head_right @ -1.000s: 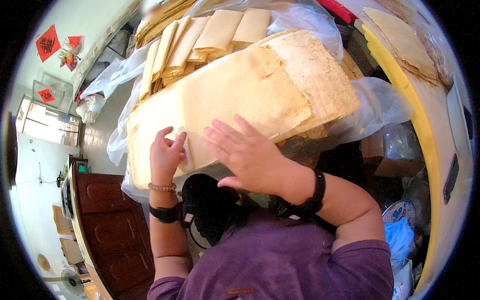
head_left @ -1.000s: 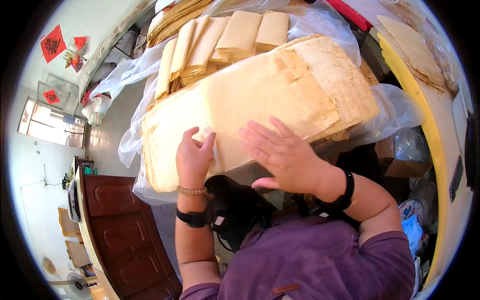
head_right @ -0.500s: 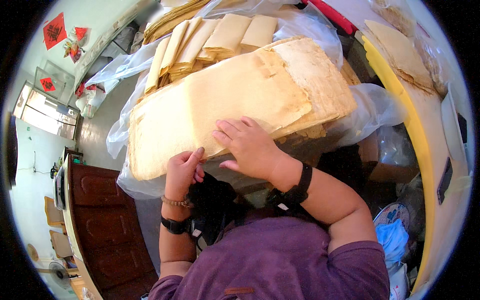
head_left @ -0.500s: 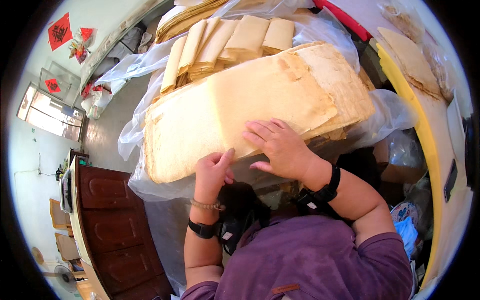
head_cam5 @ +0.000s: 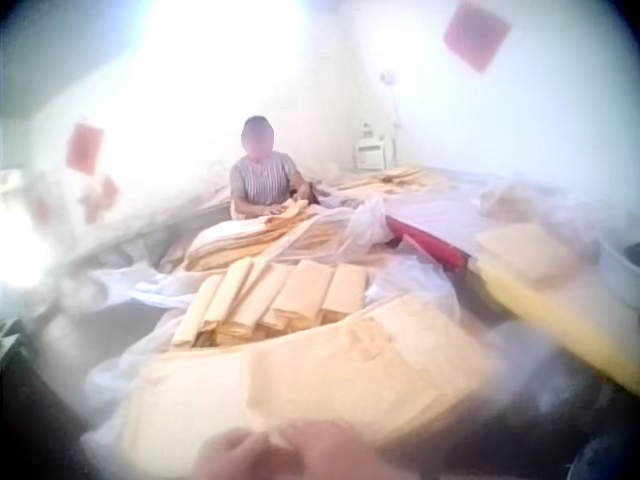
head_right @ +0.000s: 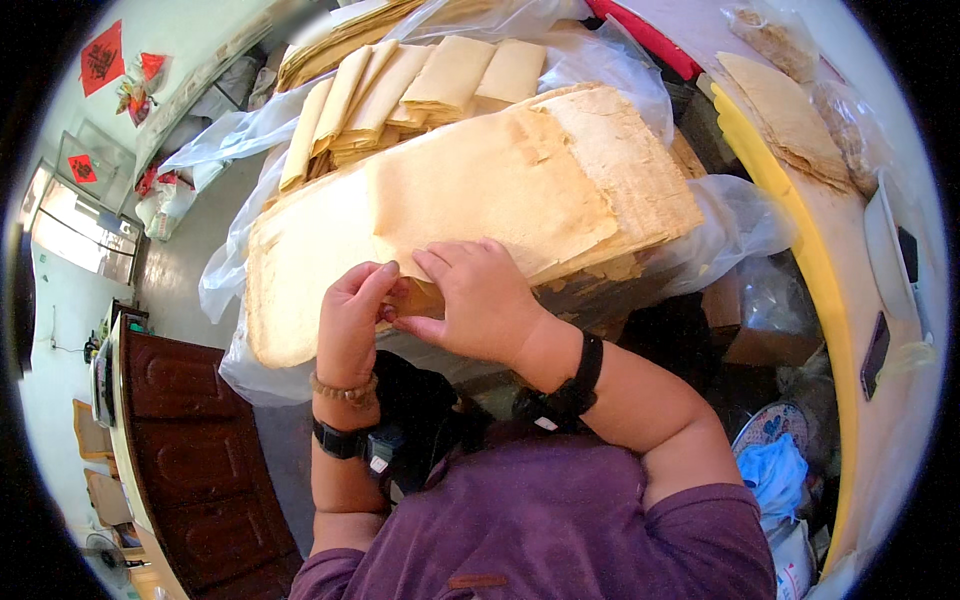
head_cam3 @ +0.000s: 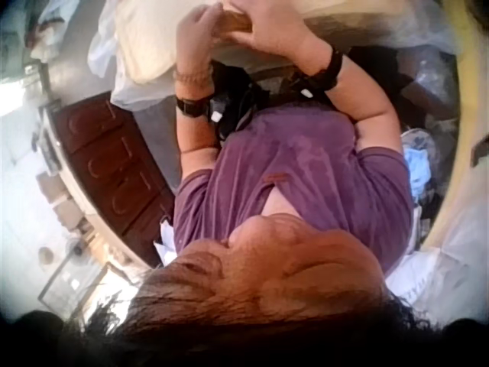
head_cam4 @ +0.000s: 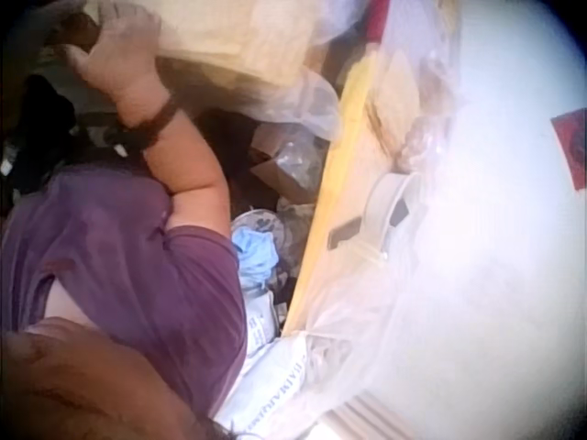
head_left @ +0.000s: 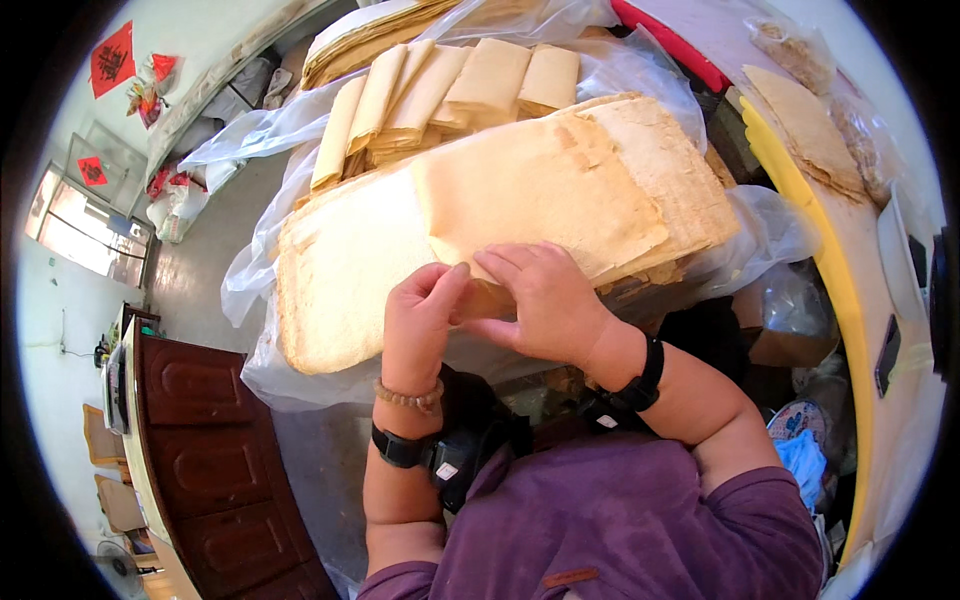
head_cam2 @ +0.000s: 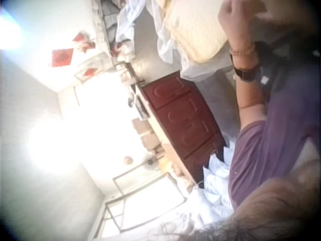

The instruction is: The person peels and folds individual large thin beige sheets from a thick stack by hand.

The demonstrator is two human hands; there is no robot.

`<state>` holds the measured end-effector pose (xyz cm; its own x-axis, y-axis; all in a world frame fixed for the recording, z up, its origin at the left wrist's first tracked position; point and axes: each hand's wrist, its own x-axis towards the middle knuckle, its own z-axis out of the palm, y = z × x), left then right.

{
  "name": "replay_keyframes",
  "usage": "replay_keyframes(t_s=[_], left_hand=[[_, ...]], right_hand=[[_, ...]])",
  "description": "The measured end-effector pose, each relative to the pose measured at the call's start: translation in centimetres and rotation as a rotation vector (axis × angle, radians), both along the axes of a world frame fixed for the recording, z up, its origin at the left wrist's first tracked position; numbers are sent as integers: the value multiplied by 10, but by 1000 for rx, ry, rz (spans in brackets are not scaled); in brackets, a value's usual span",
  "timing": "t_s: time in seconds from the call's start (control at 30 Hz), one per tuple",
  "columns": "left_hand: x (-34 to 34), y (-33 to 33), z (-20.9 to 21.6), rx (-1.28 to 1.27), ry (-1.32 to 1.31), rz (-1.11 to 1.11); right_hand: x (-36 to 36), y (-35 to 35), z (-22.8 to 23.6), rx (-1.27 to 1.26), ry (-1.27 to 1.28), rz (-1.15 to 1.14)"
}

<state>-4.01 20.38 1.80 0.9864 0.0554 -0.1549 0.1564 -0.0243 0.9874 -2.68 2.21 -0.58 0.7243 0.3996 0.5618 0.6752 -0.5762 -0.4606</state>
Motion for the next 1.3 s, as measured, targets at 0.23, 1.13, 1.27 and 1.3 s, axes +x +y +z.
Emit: replay_keyframes(t_s=[0.23, 1.13, 1.27, 1.3], left_hand=[[-6, 8, -22, -47, -117, 8], [26, -26, -40, 1321, -751, -365], [28, -28, -40, 1310, -734, -362], [28, -29, -41, 1316, -721, -363]], right_hand=[[8, 8, -16, -59, -47, -41], [120, -170, 77, 1431, 419, -282], [125, -233, 110, 1634, 441, -210], [121, -245, 123, 1635, 411, -211]])
